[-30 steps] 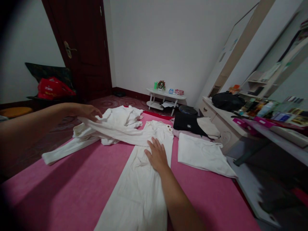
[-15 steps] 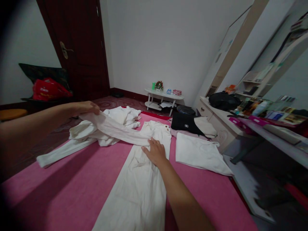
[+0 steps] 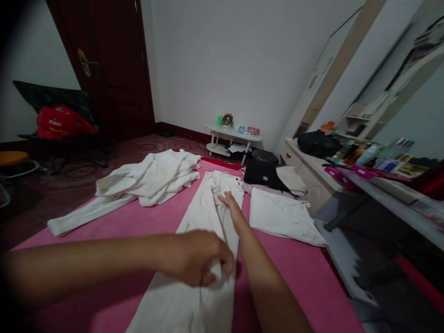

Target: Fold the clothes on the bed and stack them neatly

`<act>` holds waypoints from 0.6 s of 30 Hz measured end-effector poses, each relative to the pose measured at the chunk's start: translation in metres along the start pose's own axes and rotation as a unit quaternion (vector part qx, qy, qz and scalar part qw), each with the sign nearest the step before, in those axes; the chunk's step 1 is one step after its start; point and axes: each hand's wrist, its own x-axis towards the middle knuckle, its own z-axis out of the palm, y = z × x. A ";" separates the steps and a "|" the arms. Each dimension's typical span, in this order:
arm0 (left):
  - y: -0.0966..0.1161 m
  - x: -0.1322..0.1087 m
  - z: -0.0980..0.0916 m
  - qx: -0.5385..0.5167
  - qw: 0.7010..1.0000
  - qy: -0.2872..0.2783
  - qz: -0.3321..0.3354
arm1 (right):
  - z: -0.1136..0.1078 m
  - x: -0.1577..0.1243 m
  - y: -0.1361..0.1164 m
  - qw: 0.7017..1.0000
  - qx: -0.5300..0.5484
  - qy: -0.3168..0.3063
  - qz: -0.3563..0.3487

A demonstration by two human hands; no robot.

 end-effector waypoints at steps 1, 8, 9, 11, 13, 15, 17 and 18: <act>-0.004 0.001 0.024 -0.030 0.999 -0.036 0.025 | 0.000 -0.001 0.002 0.998 0.065 -0.011 0.006; -0.011 -0.017 0.048 -0.173 0.984 -0.030 -0.013 | 0.011 -0.003 0.028 0.937 0.347 0.012 -0.038; -0.006 -0.020 0.040 -0.181 0.983 -0.028 -0.016 | 0.013 -0.004 0.030 0.938 0.342 0.023 -0.046; 0.004 -0.024 0.026 -0.192 0.981 -0.024 -0.021 | 0.016 -0.009 0.030 0.950 0.298 0.042 -0.082; 0.012 -0.029 0.018 -0.210 0.977 -0.017 -0.023 | 0.015 -0.017 0.025 0.962 0.229 0.048 -0.139; 0.016 -0.034 0.014 -0.224 0.974 -0.013 -0.017 | 0.012 -0.028 0.018 0.968 0.164 0.039 -0.188; 0.018 -0.040 0.011 -0.234 0.972 -0.033 -0.006 | 0.006 -0.043 0.011 0.966 0.114 0.023 -0.233; 0.019 -0.043 0.011 -0.244 0.968 -0.058 -0.002 | 0.003 -0.051 0.008 0.962 0.089 0.013 -0.258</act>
